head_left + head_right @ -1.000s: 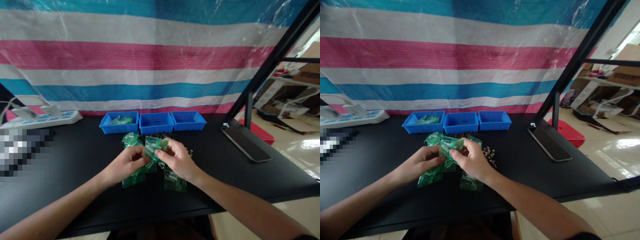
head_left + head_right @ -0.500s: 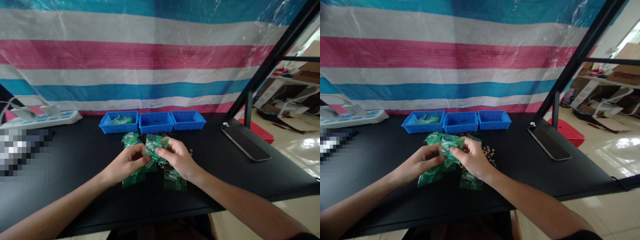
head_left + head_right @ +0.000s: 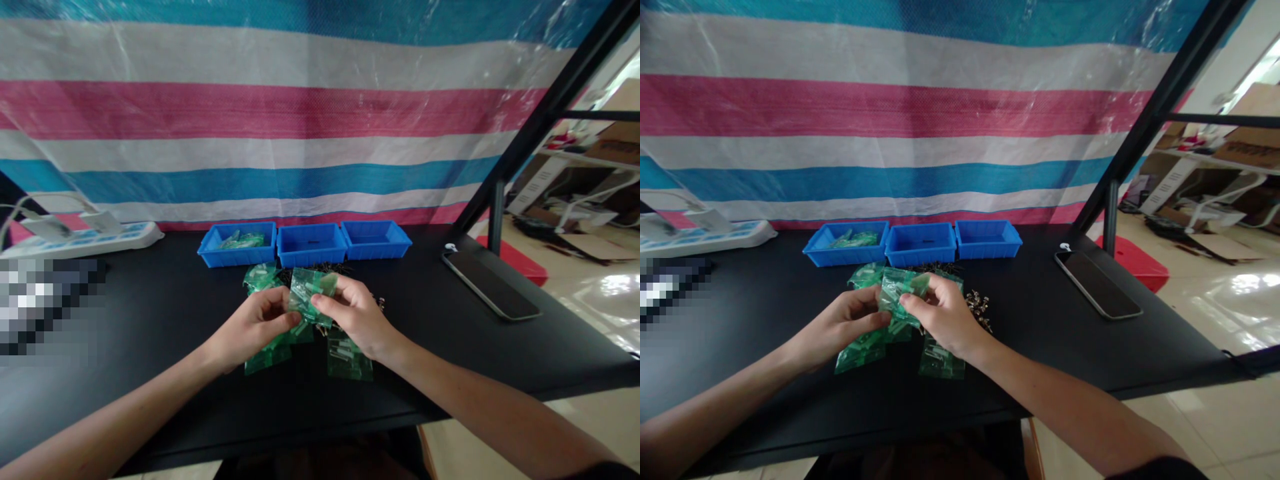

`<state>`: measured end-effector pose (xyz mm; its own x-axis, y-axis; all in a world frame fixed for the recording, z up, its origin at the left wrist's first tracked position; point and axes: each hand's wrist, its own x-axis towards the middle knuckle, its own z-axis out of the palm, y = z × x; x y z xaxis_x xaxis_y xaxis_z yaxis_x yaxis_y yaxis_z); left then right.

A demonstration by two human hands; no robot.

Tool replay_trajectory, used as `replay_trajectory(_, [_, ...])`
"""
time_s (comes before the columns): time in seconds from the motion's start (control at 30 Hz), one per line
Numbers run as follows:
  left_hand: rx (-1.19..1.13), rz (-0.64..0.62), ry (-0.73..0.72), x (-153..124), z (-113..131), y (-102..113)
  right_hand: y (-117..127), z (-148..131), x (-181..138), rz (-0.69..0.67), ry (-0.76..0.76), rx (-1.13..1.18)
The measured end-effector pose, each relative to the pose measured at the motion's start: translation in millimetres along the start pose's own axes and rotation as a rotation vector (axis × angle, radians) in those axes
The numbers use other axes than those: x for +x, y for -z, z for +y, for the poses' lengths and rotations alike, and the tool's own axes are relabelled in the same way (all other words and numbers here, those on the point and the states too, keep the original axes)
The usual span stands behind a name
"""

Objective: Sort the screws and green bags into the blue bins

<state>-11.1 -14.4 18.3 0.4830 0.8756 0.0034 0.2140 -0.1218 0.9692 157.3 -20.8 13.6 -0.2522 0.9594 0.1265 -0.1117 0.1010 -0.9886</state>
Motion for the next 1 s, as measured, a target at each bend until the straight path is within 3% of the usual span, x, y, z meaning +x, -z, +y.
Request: replay_trajectory(1.0, [-0.084,-0.005,0.011,0.1,-2.8,-0.5,-1.0,2.8,0.0,0.011,-0.002,0.050])
